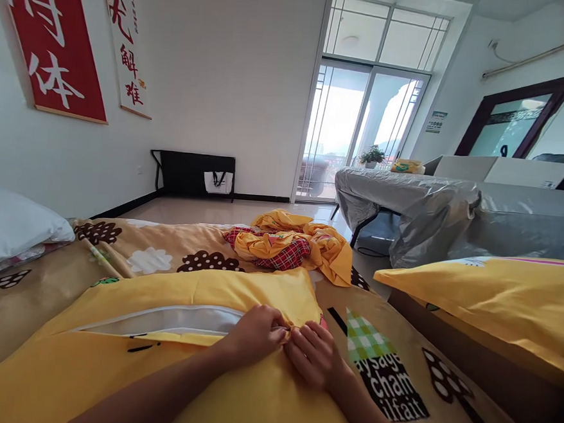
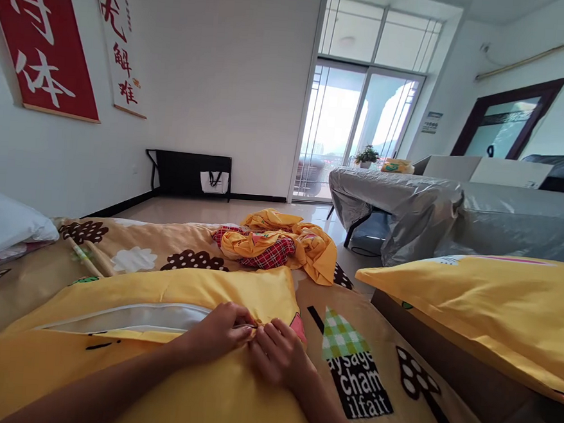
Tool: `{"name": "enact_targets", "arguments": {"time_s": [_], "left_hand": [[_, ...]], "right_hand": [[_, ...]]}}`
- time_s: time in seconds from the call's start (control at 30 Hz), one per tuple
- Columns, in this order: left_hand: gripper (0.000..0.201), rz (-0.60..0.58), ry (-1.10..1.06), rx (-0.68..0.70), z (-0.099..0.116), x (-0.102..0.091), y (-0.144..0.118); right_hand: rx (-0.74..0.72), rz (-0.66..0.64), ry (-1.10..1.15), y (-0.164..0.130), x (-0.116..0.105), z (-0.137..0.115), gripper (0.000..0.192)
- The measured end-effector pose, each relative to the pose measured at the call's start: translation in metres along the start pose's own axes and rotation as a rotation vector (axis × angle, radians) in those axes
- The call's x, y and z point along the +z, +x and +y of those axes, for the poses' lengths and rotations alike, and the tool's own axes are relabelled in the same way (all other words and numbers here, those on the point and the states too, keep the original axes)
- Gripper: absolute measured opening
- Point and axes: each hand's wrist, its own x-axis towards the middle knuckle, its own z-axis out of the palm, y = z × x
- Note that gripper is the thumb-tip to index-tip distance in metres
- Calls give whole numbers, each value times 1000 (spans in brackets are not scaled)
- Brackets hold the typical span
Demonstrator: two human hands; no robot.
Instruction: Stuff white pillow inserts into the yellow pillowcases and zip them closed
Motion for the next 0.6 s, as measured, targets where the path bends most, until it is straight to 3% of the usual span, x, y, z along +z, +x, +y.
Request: {"name": "enact_targets", "arguments": {"time_s": [0.13, 0.23, 0.37, 0.47, 0.6], "left_hand": [[25, 7, -152, -13, -7, 6, -4], [24, 24, -139, -5, -5, 6, -7], [25, 36, -87, -4, -1, 6, -8], [25, 43, -42, -4, -1, 7, -8], [25, 38, -58, -8, -3, 8, -7]], "right_hand": [[177, -75, 186, 1, 2, 4, 22], [495, -126, 315, 5, 1, 9, 32], [969, -468, 412, 16, -4, 13, 52], [1088, -723, 449, 23, -9, 12, 56], [1179, -803, 490, 26, -9, 8, 49]]}}
